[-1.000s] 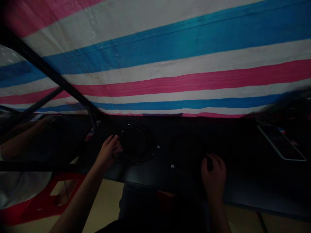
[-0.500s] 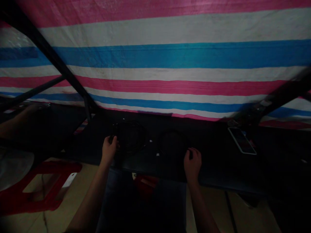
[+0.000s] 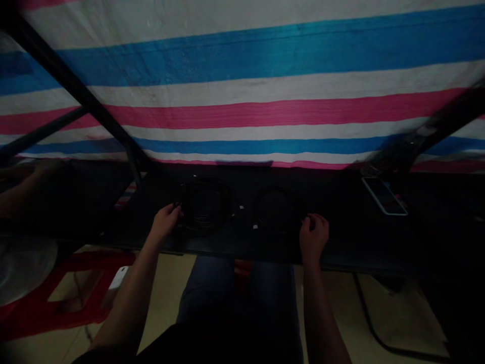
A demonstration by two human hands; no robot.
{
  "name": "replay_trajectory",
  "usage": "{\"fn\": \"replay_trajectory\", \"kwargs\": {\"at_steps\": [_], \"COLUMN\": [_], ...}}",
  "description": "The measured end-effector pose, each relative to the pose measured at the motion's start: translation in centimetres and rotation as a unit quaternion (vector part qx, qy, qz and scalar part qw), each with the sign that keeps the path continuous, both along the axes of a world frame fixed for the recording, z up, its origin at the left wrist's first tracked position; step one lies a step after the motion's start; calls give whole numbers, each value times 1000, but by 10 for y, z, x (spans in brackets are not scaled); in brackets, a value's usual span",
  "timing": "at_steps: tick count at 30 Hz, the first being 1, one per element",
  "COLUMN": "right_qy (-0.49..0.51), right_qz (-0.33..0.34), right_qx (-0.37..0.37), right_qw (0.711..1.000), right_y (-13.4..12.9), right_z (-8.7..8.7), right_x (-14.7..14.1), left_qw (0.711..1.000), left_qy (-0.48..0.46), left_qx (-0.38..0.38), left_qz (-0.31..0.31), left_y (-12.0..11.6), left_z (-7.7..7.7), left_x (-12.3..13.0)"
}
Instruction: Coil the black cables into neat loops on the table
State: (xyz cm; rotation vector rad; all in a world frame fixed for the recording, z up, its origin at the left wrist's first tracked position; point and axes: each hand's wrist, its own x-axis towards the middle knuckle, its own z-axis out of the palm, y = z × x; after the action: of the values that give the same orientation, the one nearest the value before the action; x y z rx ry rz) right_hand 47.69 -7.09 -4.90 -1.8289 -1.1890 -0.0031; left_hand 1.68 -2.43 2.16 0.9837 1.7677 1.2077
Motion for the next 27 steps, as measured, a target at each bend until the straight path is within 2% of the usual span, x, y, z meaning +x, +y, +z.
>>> {"fn": "replay_trajectory", "kwargs": {"at_steps": [7,9,13,20,24,27], "right_qy": [-23,-28,-32,-25,-5,63], "right_qz": [46,53,47,14,-25,50], "right_qx": [-18,-22,-26,-16,37,60], "right_qw": [999,998,998,999,999,995], "right_y": [1,1,0,-11,-24,-29], "right_z": [2,3,2,5,24,45], "right_x": [-3,-5,-9,-17,-49,-98], "left_qw": [996,989,952,939,920,904], "left_qy": [-51,-120,-292,-329,-387,-423], "left_qx": [49,58,33,19,-28,-48], "left_qz": [51,66,88,98,55,32], "left_y": [2,4,9,13,12,11], "left_z": [2,7,12,11,22,35], "left_x": [14,20,27,31,32,33]}}
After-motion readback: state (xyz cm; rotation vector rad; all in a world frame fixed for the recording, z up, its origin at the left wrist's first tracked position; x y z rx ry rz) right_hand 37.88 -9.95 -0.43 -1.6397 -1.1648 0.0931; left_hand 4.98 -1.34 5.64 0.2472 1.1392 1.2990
